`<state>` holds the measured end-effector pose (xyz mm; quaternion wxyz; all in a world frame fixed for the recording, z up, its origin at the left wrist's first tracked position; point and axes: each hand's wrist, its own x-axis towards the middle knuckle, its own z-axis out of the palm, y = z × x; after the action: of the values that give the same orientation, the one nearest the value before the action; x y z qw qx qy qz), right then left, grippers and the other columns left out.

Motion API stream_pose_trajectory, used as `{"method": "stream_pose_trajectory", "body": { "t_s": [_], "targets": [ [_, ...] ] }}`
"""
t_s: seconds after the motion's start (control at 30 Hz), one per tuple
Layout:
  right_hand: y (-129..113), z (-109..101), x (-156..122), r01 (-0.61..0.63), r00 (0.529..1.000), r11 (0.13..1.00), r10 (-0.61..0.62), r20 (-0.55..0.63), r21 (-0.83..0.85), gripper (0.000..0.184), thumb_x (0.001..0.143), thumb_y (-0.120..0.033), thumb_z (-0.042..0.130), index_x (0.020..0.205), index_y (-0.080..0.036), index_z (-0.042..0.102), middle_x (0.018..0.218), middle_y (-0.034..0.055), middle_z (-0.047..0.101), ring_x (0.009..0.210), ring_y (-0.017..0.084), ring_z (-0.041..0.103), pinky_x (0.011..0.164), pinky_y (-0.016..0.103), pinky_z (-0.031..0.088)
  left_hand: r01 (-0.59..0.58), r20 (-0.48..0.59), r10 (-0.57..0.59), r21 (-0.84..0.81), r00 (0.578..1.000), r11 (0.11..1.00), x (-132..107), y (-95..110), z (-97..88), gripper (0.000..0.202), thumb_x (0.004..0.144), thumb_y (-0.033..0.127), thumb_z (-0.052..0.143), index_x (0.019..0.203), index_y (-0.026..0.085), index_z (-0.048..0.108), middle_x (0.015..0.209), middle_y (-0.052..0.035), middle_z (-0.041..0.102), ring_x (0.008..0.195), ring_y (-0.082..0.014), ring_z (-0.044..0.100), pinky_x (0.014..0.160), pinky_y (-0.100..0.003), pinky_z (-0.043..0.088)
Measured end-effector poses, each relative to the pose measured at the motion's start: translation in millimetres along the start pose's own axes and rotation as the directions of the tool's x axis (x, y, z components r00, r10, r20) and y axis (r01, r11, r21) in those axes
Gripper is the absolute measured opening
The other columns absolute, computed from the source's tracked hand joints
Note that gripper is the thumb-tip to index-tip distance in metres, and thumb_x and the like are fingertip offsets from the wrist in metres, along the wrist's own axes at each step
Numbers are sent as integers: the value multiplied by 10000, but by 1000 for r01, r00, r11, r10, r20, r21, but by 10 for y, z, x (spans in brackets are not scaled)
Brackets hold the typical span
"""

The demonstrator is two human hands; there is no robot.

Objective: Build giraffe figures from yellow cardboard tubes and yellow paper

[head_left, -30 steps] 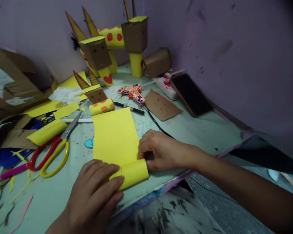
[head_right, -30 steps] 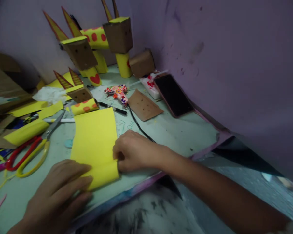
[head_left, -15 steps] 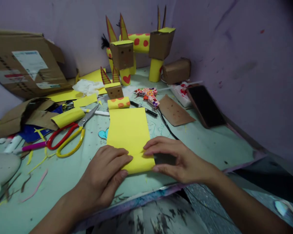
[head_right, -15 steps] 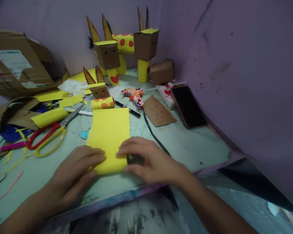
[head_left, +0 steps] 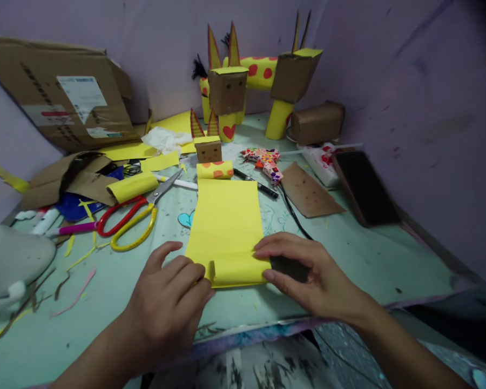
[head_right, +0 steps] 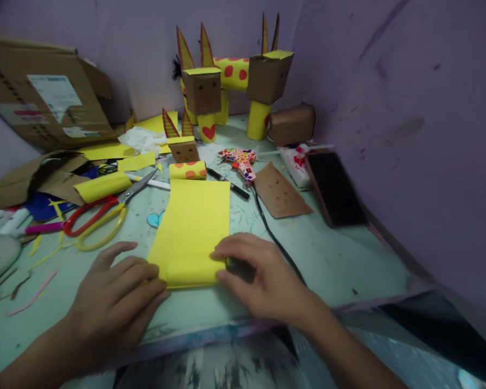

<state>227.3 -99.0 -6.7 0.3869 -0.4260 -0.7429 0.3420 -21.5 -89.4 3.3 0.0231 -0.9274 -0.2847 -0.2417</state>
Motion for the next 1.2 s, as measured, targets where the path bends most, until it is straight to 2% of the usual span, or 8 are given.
{"method": "stream_pose_trajectory", "body": {
  "t_s": [0.13, 0.33, 0.47, 0.6, 0.7, 0.8, 1.03, 1.2],
  "targets": [
    [-56, 29, -44, 61, 998, 996, -63, -20, -67, 223, 789, -82, 578, 970, -178, 663, 1052, 90, 637, 972, 182, 596, 832, 328, 487, 50, -43, -54, -79, 998, 996, 13, -10, 30, 113, 726, 43, 599, 695, 152, 601, 647, -30, 598, 625, -141, 491, 866, -492, 394],
    [-83, 95, -101, 177, 984, 945, -166, 63, -273, 345, 730, -233, 700, 1042, -154, 575, 1126, 125, 616, 1034, 247, 547, 882, 401, 462, 127, -9, -131, -174, 991, 976, -14, -24, 65, 113, 751, 54, 569, 712, 156, 596, 669, -34, 600, 650, -150, 514, 882, -501, 385],
    [-20, 173, -98, 213, 976, 911, -218, 27, -352, 241, 769, -140, 642, 990, -152, 547, 1070, 126, 646, 996, 234, 561, 857, 391, 469, 159, -3, -163, -208, 987, 965, -9, -31, 75, 126, 758, 46, 563, 728, 168, 574, 671, -15, 587, 654, -143, 519, 897, -493, 379],
    [24, 156, -12, 106, 991, 966, -121, -49, -237, 253, 786, -193, 635, 1027, -161, 563, 1009, 109, 661, 910, 214, 597, 787, 361, 490, 166, -56, -178, -180, 982, 970, 74, -83, 18, 198, 746, 88, 605, 928, 148, 555, 885, -82, 603, 843, -204, 544, 880, -476, 396],
    [18, 100, 75, -3, 1000, 979, -3, -28, -203, 249, 779, -244, 650, 1010, -165, 605, 931, 92, 669, 843, 218, 602, 740, 367, 488, 97, -18, -101, -146, 995, 984, 178, -130, -13, 294, 757, 106, 596, 1041, 146, 531, 1073, -142, 562, 979, -255, 507, 835, -459, 410],
    [5, 67, 115, -30, 1000, 978, 29, -9, -206, 251, 769, -257, 660, 998, -162, 624, 910, 89, 678, 829, 227, 600, 735, 382, 477, 45, 45, -38, -166, 998, 985, 275, -144, 20, 246, 783, 101, 556, 1020, 167, 544, 1051, -117, 591, 957, -243, 522, 868, -480, 378],
    [59, 91, 50, 16, 1000, 979, -21, -23, -205, 424, 727, -299, 725, 1109, -178, 589, 1055, 100, 657, 978, 242, 577, 865, 402, 444, 79, 68, -64, -241, 996, 967, 365, -131, 121, 211, 790, 117, 526, 989, 178, 559, 882, -42, 640, 820, -193, 561, 911, -473, 328],
    [95, 101, 42, -9, 999, 980, 1, -40, -198, 404, 743, -294, 705, 1109, -174, 584, 1062, 108, 641, 1000, 241, 574, 872, 398, 460, 90, 125, -57, -275, 990, 957, 421, -192, 82, 206, 804, 116, 490, 985, 194, 551, 846, -23, 633, 788, -180, 556, 922, -466, 318]
  ]
}}
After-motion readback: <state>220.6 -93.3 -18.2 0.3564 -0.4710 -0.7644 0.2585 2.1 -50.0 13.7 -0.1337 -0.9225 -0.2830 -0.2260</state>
